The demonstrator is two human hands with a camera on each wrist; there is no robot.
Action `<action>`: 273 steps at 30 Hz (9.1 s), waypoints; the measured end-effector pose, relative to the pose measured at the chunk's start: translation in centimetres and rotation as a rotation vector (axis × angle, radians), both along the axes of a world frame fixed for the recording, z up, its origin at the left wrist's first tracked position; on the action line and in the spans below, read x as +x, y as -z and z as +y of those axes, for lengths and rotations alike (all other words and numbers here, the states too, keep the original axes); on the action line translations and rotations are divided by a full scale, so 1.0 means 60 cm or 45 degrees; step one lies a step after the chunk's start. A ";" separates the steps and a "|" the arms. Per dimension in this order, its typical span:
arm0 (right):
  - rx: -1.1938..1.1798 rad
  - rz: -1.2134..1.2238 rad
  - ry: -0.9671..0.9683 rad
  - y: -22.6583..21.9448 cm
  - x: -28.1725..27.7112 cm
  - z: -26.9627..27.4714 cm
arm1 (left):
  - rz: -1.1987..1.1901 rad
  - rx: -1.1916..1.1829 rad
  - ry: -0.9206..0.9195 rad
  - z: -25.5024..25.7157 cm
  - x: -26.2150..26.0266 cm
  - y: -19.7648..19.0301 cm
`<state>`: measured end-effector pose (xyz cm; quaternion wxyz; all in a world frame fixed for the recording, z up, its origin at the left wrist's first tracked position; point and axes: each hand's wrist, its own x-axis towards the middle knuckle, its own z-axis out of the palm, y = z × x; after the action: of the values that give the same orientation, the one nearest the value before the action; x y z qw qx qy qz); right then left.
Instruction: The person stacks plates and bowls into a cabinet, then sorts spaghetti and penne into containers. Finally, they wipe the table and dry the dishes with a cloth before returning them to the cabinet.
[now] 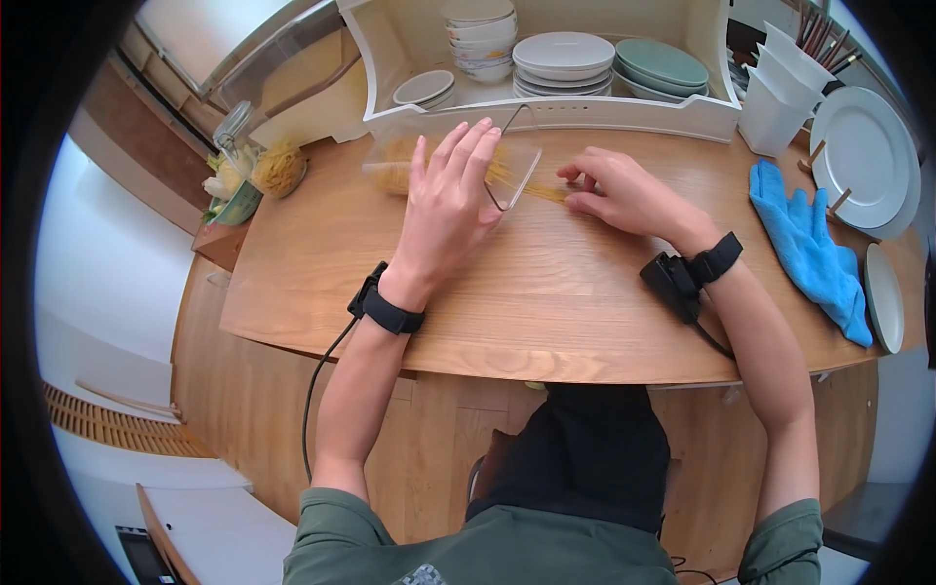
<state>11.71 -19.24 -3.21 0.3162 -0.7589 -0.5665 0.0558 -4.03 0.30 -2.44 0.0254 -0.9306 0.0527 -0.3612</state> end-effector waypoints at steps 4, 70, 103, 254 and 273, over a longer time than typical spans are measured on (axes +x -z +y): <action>0.186 0.105 0.097 0.016 0.007 0.008 | -0.065 -0.044 0.127 -0.025 -0.001 -0.005; 0.319 -0.007 0.069 0.054 -0.002 0.045 | -0.006 -2.482 0.323 0.080 0.089 -0.036; 0.109 -0.038 0.006 0.066 0.005 0.048 | 0.592 -0.516 0.070 0.042 -0.014 -0.060; -0.095 -0.599 -0.322 0.035 -0.058 0.095 | 0.235 -1.434 0.620 0.302 -0.108 -0.175; -0.241 -0.482 0.162 -0.026 0.046 0.242 | -0.987 -0.667 0.318 0.186 -0.125 -0.161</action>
<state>14.49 -4.73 -1.68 0.1344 -0.8162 -0.5592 -0.0549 -11.50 11.49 7.21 -0.2355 -0.6891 0.0580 -0.6829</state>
